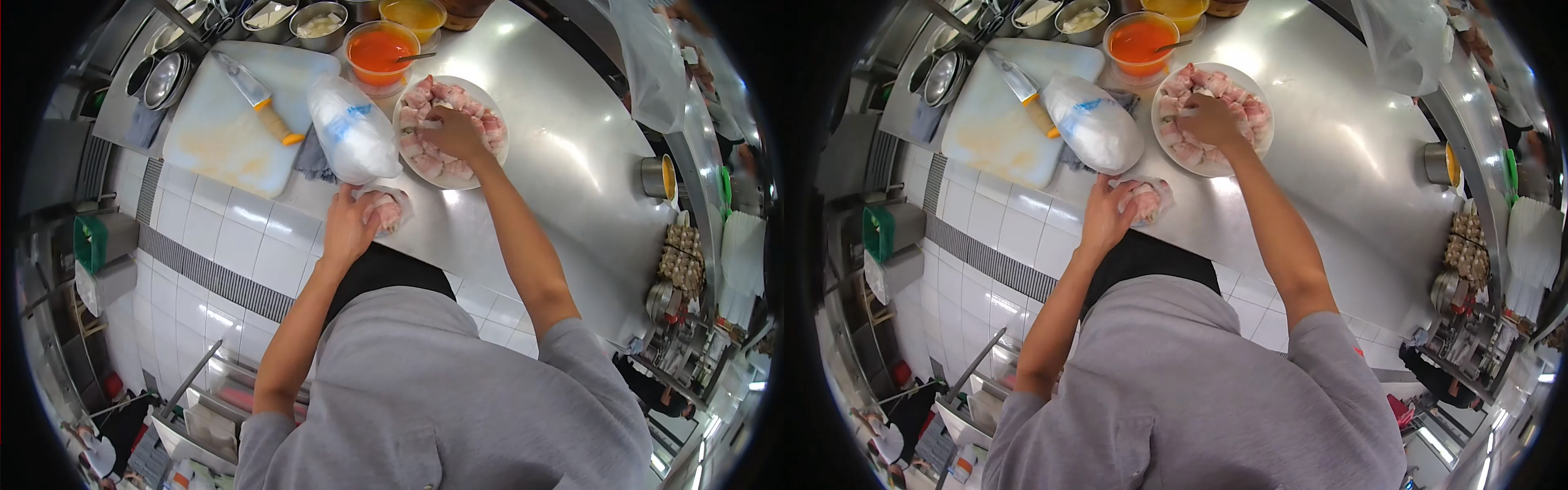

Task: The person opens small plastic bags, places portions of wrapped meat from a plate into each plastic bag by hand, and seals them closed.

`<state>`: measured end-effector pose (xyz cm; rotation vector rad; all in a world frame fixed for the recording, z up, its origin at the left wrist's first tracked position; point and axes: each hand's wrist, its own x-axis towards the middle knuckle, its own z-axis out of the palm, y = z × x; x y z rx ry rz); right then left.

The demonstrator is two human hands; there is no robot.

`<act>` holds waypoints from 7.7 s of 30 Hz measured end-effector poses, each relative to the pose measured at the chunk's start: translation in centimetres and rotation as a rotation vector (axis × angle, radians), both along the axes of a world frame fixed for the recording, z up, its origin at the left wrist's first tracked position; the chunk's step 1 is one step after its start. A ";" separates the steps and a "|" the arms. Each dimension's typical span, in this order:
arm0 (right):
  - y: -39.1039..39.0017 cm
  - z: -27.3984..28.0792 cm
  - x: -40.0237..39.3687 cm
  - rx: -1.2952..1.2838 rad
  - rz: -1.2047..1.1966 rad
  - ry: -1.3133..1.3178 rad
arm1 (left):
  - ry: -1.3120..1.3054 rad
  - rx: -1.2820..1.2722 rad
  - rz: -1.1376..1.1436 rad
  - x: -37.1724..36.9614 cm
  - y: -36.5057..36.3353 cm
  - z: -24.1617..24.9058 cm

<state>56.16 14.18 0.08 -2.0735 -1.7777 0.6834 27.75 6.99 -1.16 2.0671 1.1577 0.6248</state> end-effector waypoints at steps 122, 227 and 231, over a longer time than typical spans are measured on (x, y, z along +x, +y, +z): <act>-15.2 11.3 -12.1 0.741 -0.445 0.465 | -0.244 -0.217 -0.456 7.3 -2.5 7.0; -20.4 -2.3 -4.9 0.201 -0.205 0.446 | 0.137 0.326 -0.798 8.8 -1.8 2.6; -20.2 -6.1 -4.0 0.314 0.054 0.241 | -0.107 0.094 -0.706 7.5 -2.6 4.7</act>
